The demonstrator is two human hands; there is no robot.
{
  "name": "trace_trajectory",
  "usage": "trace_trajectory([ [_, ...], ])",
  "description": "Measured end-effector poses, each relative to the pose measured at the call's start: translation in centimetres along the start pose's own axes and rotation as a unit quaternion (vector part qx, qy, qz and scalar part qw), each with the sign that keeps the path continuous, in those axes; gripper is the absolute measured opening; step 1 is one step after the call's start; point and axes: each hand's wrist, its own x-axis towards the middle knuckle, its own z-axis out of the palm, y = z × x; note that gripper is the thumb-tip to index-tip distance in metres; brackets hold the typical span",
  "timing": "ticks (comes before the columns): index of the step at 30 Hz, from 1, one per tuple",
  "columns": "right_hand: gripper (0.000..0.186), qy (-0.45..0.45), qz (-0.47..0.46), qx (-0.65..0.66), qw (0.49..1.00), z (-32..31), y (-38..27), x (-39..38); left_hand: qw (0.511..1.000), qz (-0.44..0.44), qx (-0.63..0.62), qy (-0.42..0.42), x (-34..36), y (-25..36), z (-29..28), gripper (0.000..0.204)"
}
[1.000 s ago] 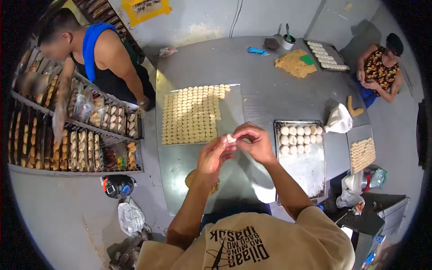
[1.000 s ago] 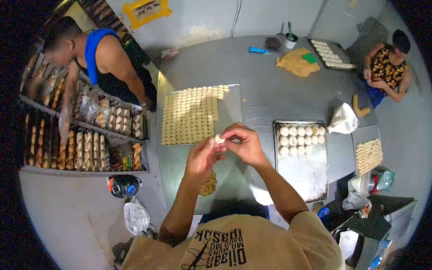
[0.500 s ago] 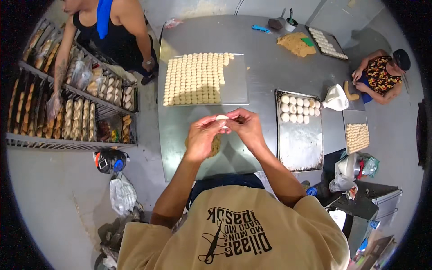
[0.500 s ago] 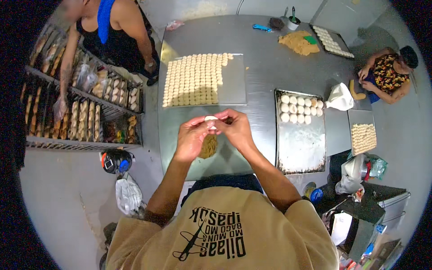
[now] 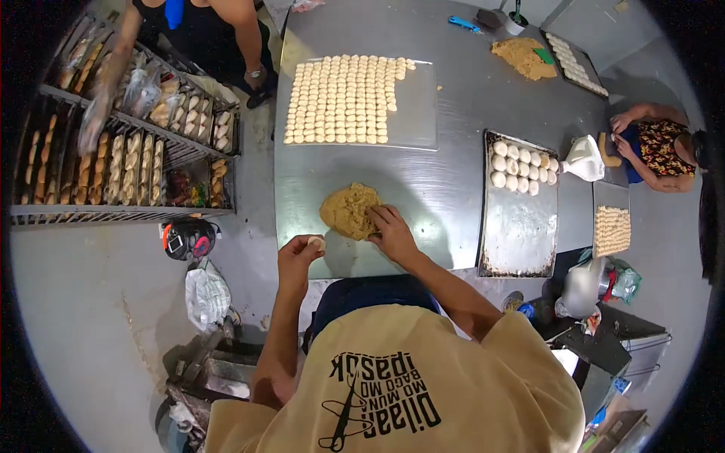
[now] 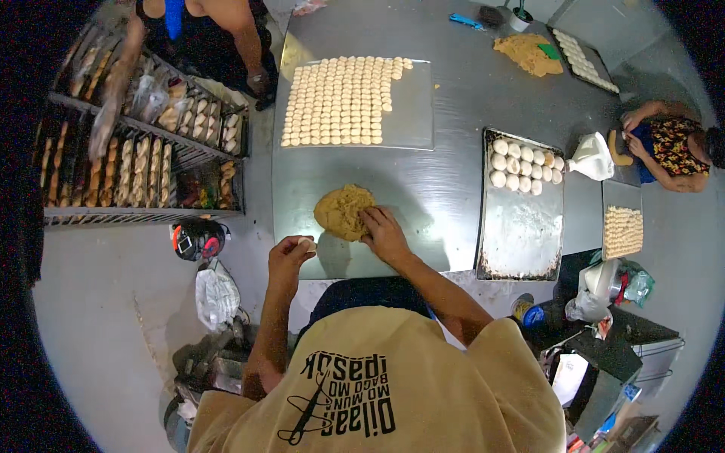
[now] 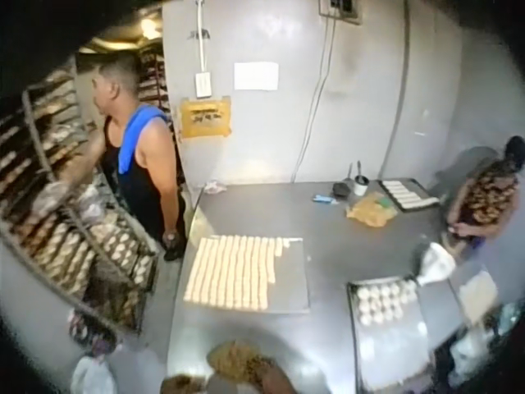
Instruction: The person fills flattened dough pieces with filling, pinches them closed into balls by hand, and arranges the dough balls onto a metal tray.
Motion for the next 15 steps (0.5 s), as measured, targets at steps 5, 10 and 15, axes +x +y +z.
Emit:
trace_trajectory([
  [5, 0.046, 0.024, -0.022, 0.001, 0.999, 1.7, 0.4, -0.6, 0.998, -0.021, 0.052, -0.011, 0.6, -1.4, 1.4, 0.015],
  [10, 0.031, 0.003, -0.06, -0.047, 0.997, 0.9, -0.2, -0.8, 0.998, -0.028, 0.041, -0.05, 1.8, -1.1, 4.2, 0.017],
  [15, 0.03, 0.004, 0.174, 0.009, 0.985, -2.1, 0.8, -1.0, 0.998, -0.018, 0.033, -0.058, 2.3, -1.2, 4.3, 0.019],
])
